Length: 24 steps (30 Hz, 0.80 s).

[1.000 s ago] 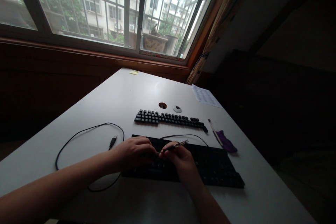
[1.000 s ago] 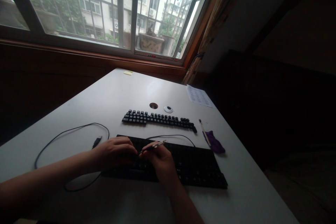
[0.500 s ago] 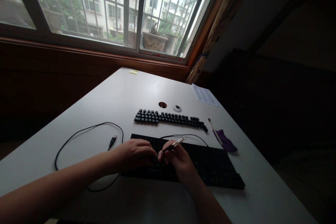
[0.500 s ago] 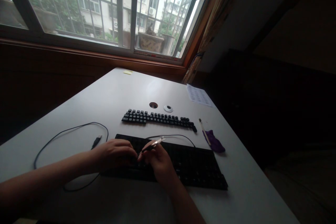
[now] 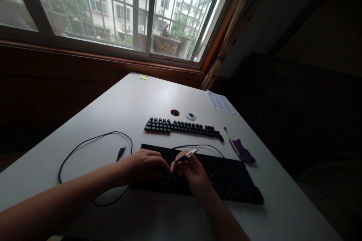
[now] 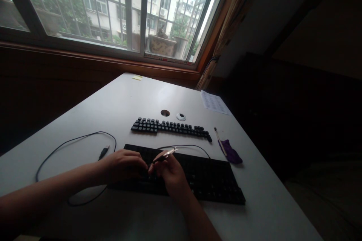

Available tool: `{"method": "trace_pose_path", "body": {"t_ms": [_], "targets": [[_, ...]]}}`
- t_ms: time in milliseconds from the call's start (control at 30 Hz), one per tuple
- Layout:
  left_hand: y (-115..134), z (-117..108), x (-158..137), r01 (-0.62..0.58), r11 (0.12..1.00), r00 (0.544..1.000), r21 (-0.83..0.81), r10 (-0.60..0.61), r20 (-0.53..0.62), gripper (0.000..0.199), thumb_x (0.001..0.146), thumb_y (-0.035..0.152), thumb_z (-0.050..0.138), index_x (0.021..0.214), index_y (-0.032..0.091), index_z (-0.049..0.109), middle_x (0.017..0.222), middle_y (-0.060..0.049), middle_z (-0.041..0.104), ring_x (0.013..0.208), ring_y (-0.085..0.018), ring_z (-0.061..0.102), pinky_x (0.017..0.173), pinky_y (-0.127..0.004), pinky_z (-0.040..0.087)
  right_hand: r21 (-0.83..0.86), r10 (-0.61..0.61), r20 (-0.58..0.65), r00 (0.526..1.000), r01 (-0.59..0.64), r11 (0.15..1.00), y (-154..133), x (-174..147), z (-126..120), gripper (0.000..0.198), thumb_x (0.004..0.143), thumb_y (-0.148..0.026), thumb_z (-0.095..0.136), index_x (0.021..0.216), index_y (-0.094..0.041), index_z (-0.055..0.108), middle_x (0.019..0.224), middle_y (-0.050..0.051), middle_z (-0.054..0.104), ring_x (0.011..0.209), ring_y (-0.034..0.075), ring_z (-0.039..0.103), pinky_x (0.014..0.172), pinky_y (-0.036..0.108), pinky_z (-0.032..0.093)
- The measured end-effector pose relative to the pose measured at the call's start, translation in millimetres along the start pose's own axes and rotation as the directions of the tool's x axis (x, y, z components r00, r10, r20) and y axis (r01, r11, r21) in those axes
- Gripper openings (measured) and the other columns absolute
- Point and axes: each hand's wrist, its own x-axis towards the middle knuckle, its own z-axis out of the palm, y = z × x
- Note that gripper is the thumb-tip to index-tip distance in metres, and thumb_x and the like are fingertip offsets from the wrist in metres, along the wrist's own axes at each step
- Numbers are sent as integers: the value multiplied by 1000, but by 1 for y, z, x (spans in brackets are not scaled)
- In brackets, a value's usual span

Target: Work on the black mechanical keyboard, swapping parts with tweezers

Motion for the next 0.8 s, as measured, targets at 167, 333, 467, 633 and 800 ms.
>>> {"method": "trace_pose_path", "body": {"t_ms": [167,333,467,633,800], "targets": [[0,1,0,4,1000,1000,22,-4,-12,15,92,25,64,105,20,68,85,-3,68,70,-13,64,64,-20,48,3,-3,-5,1000,3,1000,-1,1,1,19,93,-41,62,92,-22,60,77,2,67,66,16,59,59,29,40],[1,2,-3,123,992,992,-30,-123,-7,44,84,16,70,125,23,55,86,2,70,70,-13,65,64,-20,47,-12,6,-8,1000,-6,1000,-1,0,1,19,93,-41,62,93,-22,61,78,3,68,66,16,57,61,29,40],[1,1,-5,146,988,989,-55,-147,-16,59,82,14,69,136,27,46,88,2,70,72,-12,66,64,-20,47,-37,4,-28,1000,-5,999,0,0,-1,22,92,-44,62,92,-22,61,77,2,68,66,16,57,62,30,41],[2,-1,-3,127,991,991,-30,-129,-45,53,83,14,68,131,25,50,85,2,71,70,-13,66,64,-21,47,-58,12,-48,999,-15,998,-1,-1,-1,22,93,-44,62,92,-22,62,78,3,69,69,17,58,66,30,44],[2,0,-3,119,993,988,-17,-120,-100,46,83,12,66,126,23,53,84,2,71,70,-13,67,63,-22,48,-56,-24,-67,997,20,998,-5,0,0,19,93,-40,62,90,-22,62,79,2,69,73,17,61,69,30,46]]}}
